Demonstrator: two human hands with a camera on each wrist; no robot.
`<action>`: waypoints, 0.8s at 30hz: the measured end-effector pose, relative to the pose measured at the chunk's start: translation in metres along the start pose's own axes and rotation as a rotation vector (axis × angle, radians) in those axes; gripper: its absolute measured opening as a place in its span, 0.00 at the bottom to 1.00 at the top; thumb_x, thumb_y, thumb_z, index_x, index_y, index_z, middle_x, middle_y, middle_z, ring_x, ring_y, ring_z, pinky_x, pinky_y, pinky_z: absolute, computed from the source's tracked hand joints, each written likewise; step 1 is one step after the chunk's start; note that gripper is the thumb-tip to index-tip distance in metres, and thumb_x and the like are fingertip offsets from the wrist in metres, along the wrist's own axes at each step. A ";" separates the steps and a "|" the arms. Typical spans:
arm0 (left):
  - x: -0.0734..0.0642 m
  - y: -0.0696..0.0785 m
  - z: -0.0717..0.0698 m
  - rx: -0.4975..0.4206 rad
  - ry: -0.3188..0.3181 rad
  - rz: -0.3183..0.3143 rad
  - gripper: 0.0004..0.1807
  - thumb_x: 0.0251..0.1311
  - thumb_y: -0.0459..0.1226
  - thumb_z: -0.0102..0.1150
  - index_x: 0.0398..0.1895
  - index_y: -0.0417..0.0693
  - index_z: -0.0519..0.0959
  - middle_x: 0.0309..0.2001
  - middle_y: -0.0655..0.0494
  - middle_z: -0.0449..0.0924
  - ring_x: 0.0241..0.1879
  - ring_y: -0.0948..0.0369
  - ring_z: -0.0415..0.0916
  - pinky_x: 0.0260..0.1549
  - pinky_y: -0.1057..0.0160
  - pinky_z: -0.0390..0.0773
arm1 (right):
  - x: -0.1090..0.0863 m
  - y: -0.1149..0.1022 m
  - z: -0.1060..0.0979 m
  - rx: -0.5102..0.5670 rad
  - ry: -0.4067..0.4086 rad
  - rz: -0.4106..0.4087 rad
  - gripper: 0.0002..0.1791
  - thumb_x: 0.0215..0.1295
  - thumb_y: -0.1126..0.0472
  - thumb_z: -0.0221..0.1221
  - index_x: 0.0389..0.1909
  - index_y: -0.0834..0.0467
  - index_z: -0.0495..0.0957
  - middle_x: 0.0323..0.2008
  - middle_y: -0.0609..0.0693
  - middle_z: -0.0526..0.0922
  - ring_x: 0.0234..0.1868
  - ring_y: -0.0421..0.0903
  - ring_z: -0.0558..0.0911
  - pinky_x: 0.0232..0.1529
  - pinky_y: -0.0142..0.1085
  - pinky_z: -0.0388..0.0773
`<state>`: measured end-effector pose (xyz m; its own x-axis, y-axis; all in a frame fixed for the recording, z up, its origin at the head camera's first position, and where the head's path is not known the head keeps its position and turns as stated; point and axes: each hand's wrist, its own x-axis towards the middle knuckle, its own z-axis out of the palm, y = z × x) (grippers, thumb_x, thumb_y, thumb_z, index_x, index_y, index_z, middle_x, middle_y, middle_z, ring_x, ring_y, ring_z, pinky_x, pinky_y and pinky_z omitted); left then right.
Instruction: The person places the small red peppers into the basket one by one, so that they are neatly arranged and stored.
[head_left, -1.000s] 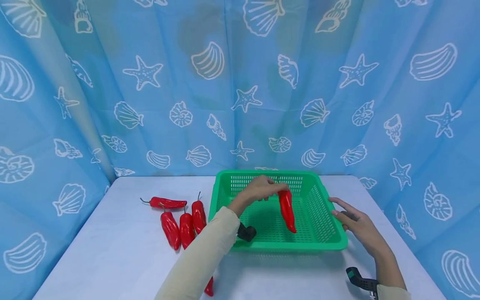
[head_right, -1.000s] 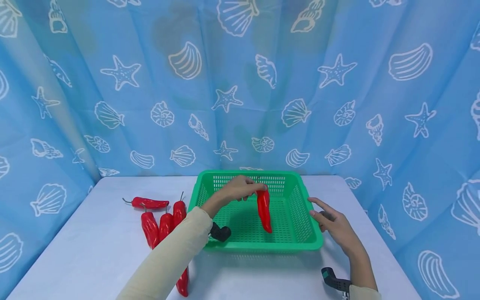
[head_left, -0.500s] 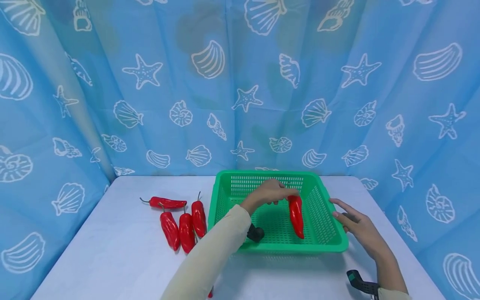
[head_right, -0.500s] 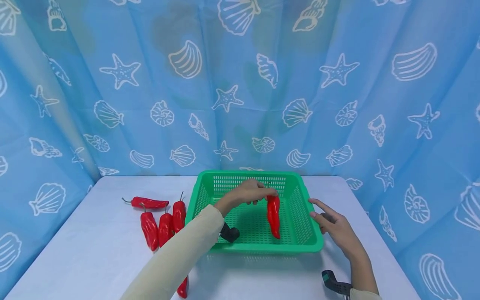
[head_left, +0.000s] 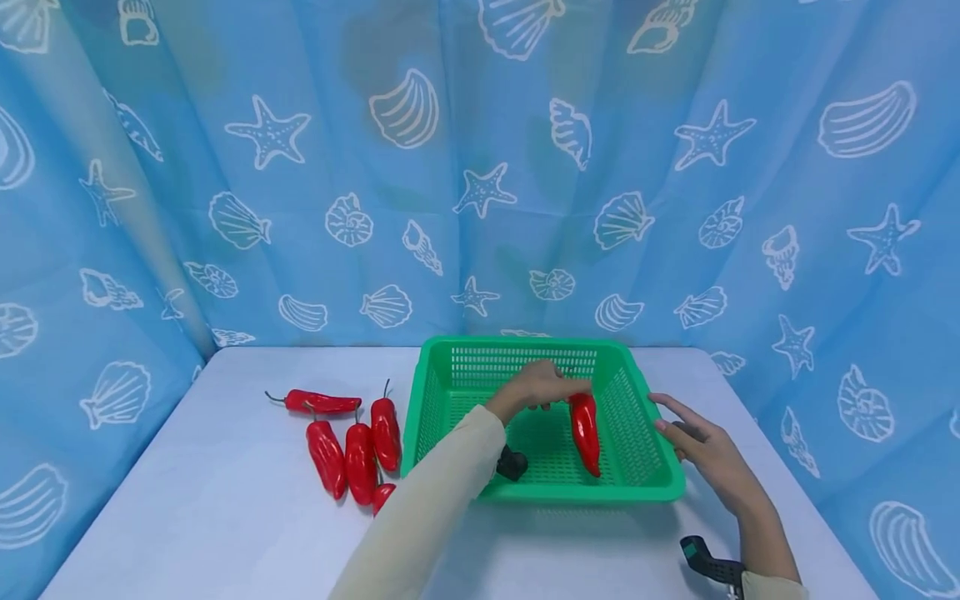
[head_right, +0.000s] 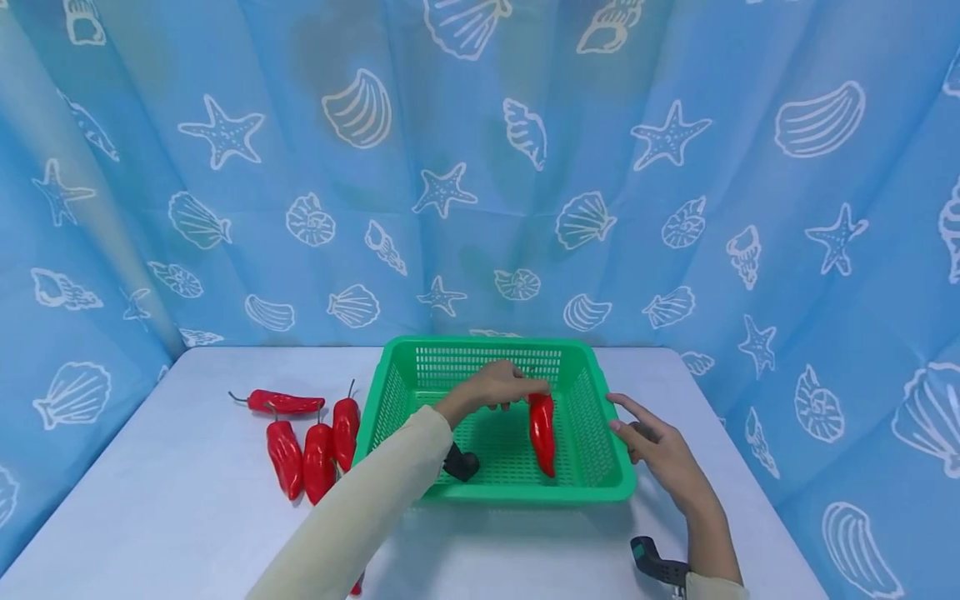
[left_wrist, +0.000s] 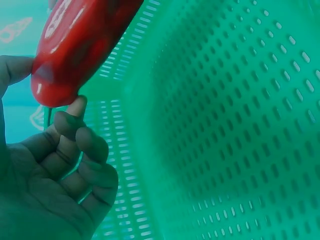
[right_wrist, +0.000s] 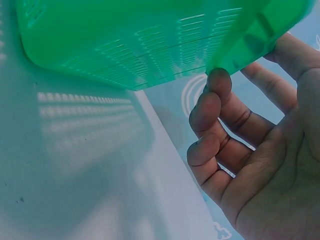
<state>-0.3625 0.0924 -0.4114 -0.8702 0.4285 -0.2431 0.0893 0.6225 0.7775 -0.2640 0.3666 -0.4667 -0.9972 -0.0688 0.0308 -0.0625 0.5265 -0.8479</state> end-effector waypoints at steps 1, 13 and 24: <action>0.001 -0.002 0.000 0.000 0.001 -0.003 0.28 0.59 0.58 0.61 0.10 0.53 0.67 0.13 0.61 0.62 0.16 0.58 0.66 0.19 0.61 0.62 | 0.001 -0.001 0.001 -0.003 -0.005 -0.001 0.32 0.76 0.42 0.50 0.77 0.42 0.59 0.52 0.58 0.81 0.43 0.53 0.78 0.43 0.46 0.73; 0.018 -0.006 0.017 0.003 -0.038 -0.020 0.29 0.59 0.57 0.61 0.09 0.51 0.67 0.10 0.60 0.58 0.13 0.59 0.58 0.16 0.62 0.58 | 0.002 -0.001 0.002 0.017 -0.008 0.033 0.31 0.76 0.42 0.50 0.77 0.41 0.59 0.40 0.56 0.80 0.38 0.52 0.76 0.39 0.45 0.72; 0.027 -0.008 0.031 -0.026 -0.038 -0.035 0.26 0.58 0.54 0.63 0.12 0.51 0.67 0.16 0.58 0.65 0.16 0.60 0.62 0.19 0.64 0.65 | 0.001 -0.003 0.002 0.024 0.004 0.037 0.31 0.75 0.41 0.51 0.76 0.40 0.61 0.52 0.58 0.81 0.42 0.53 0.79 0.42 0.45 0.73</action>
<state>-0.3718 0.1189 -0.4424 -0.8534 0.4318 -0.2920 0.0461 0.6206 0.7828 -0.2644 0.3627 -0.4651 -0.9989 -0.0465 0.0015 -0.0250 0.5084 -0.8607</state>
